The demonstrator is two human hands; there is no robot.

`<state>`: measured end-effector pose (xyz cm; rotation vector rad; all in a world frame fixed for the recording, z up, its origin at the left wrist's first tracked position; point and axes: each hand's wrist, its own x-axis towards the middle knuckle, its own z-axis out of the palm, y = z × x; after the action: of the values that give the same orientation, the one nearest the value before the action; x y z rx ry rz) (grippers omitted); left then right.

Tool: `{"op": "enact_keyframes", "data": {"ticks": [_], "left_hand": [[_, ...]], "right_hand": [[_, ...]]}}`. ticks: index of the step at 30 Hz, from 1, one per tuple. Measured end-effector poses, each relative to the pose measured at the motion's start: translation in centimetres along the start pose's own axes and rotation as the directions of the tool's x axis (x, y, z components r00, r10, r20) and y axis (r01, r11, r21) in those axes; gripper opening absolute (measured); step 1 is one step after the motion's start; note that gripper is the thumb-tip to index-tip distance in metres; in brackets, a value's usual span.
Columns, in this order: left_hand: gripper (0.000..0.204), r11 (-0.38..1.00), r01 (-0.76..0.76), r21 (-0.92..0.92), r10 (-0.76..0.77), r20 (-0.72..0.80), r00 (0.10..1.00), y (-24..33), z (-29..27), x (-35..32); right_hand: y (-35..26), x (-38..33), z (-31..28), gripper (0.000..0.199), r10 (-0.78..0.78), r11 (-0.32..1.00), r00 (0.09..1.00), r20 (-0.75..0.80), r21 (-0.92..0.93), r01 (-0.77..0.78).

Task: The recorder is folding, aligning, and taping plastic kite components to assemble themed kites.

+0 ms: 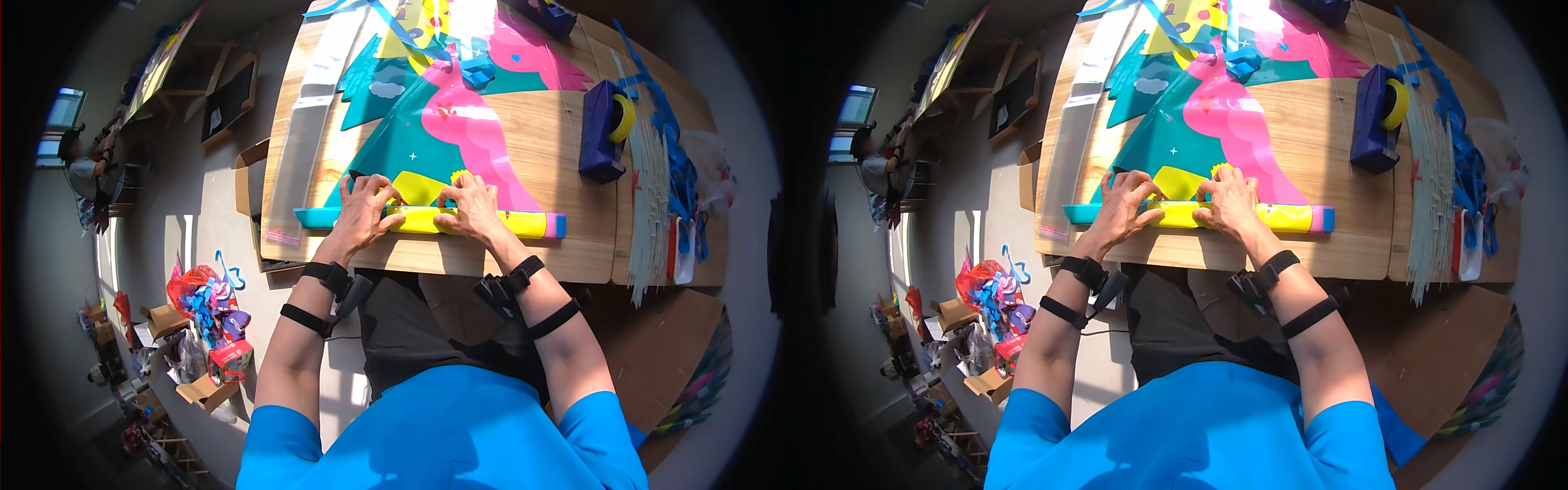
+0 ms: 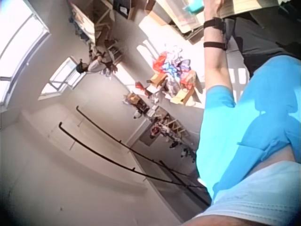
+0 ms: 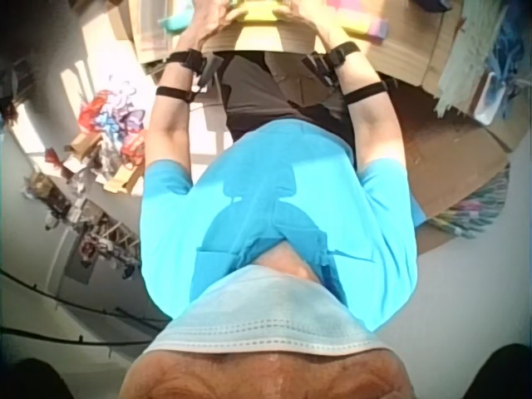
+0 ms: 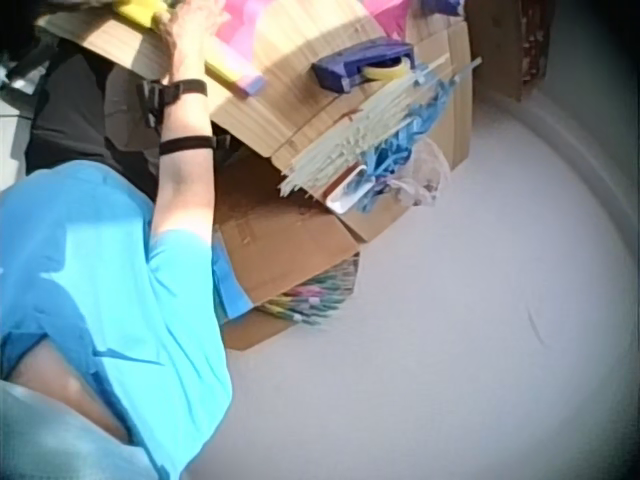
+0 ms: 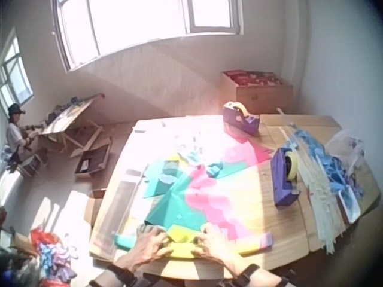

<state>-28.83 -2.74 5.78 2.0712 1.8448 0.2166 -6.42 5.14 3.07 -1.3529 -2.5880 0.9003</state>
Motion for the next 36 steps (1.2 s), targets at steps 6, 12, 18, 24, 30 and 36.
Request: {"op": "enact_keyframes", "data": {"ticks": [6, 12, 18, 24, 30, 36], "left_hand": [[0.024, 1.0, -0.017, 0.026, 0.019, -0.06, 0.998, -0.3, 1.2, 0.0], [0.018, 0.999, -0.016, 0.047, 0.021, -0.105, 0.994, -0.7, 1.7, 0.3], [0.013, 0.996, -0.002, 0.092, 0.018, -0.174, 0.985, -0.4, 2.3, 0.7], [0.037, 0.953, -0.112, 0.283, 0.192, -0.272, 0.943, 1.7, 4.3, -0.5], [0.07, 0.975, -0.143, 0.173, 0.174, -0.182, 0.968, 2.5, 6.7, -2.4], [0.061, 0.999, 0.022, -0.037, -0.026, -0.131, 0.991, 1.9, 2.7, -0.4]], "right_hand": [[-0.3, -0.3, 1.1, 0.02, -0.005, 1.0, 0.994, -0.106, -0.029, 0.002], [-0.1, 0.4, 2.0, 0.013, -0.005, 0.999, 0.985, -0.17, -0.049, -0.004], [0.6, 0.3, 1.9, 0.015, -0.05, 0.999, 0.976, -0.21, -0.008, 0.05], [1.0, 0.4, 2.6, 0.018, -0.067, 0.994, 0.962, -0.265, -0.099, 0.042], [0.9, 0.1, 3.5, 0.024, -0.123, 0.99, 0.916, -0.381, -0.108, 0.088], [0.7, -1.6, 1.8, 0.028, -0.066, 0.998, 0.956, -0.285, -0.025, 0.061]]}}
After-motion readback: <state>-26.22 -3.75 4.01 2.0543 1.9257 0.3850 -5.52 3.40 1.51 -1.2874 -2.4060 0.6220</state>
